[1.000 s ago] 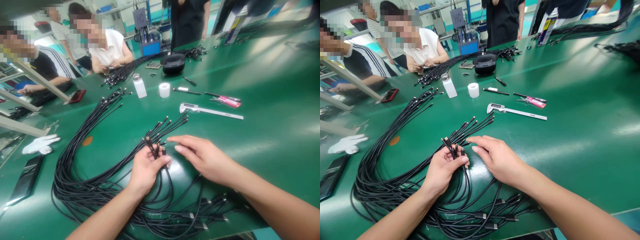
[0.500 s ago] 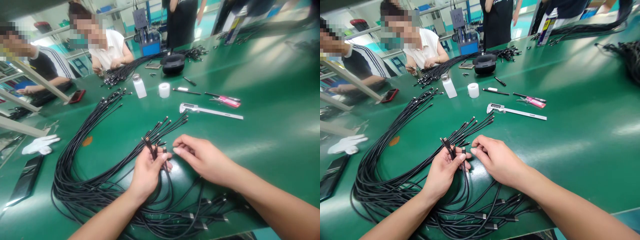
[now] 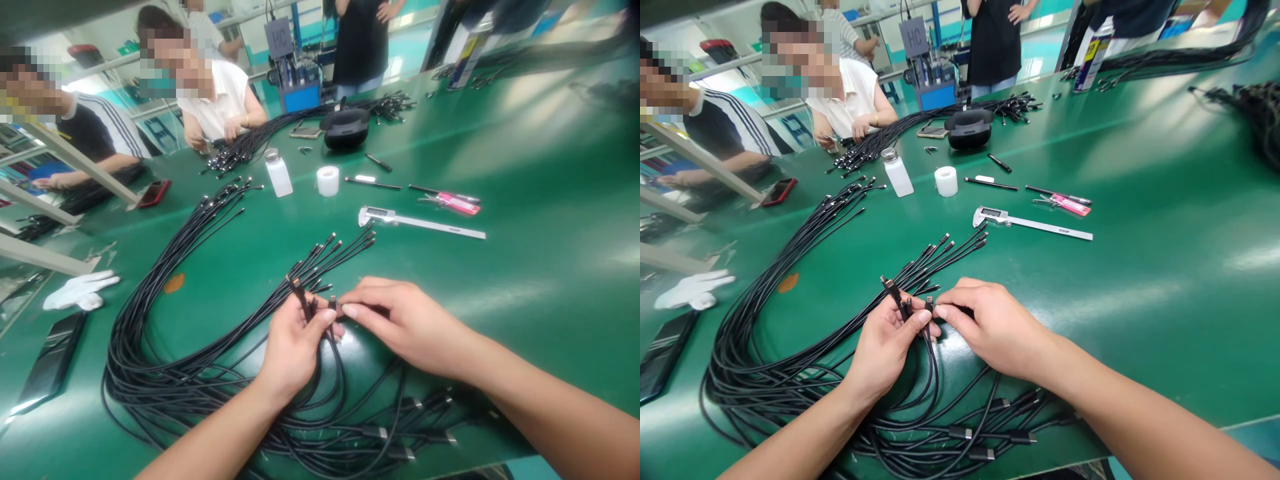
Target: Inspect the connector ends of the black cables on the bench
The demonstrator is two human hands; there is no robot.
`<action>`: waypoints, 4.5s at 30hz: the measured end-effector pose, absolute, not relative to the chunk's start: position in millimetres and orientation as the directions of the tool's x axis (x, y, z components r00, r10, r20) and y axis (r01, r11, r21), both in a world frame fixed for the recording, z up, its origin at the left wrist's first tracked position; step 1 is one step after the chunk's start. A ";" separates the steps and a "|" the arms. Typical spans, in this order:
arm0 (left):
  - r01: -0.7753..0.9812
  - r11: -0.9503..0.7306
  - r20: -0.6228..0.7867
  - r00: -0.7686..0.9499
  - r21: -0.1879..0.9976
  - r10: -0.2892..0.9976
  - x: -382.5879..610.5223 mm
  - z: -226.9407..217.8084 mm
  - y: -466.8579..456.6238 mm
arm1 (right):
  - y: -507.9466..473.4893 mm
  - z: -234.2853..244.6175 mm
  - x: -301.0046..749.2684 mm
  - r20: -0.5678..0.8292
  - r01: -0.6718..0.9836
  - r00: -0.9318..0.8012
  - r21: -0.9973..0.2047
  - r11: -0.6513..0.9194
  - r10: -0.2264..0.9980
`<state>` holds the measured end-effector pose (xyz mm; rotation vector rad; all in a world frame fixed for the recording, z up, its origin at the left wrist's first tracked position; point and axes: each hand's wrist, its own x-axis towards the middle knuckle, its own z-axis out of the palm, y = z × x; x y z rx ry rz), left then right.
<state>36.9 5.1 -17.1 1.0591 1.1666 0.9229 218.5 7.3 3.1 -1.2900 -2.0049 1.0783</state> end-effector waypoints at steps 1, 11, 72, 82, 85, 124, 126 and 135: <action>-0.007 0.253 -0.248 0.172 0.968 0.953 36.5 -16.8 4.8 | 7.2 3.1 218.6 0.011 0.491 -0.416 -0.839 0.235 0.909; 0.120 0.173 -0.194 0.205 0.978 0.959 32.9 -16.1 3.5 | 6.4 8.1 218.5 0.031 0.464 -0.432 -0.849 0.252 0.901; -0.078 0.417 -0.365 0.359 0.905 0.859 30.9 -16.2 13.5 | 11.5 7.8 224.9 -0.041 0.584 -0.347 -0.791 0.182 0.937; -0.108 0.551 -0.425 0.522 0.828 0.740 15.8 -9.2 24.2 | 16.5 0.6 232.2 0.056 0.643 -0.273 -0.732 0.225 0.960; -0.057 0.537 -0.405 0.593 0.841 0.696 17.7 -8.3 19.5 | 11.5 -0.6 226.4 0.149 0.574 -0.274 -0.767 0.286 0.950; -0.079 0.568 -0.479 0.449 0.819 0.754 24.1 -7.2 13.3 | 9.0 -4.2 217.8 0.071 0.484 -0.153 -0.864 0.137 0.986; -0.090 0.574 -0.480 0.452 0.814 0.752 24.0 -7.1 14.0 | 9.1 -5.0 217.6 0.040 0.493 -0.150 -0.863 0.110 0.988; -0.129 0.499 -0.413 0.408 0.857 0.814 22.1 -7.4 16.8 | 9.9 3.8 218.0 0.083 0.441 -0.420 -0.852 0.283 0.904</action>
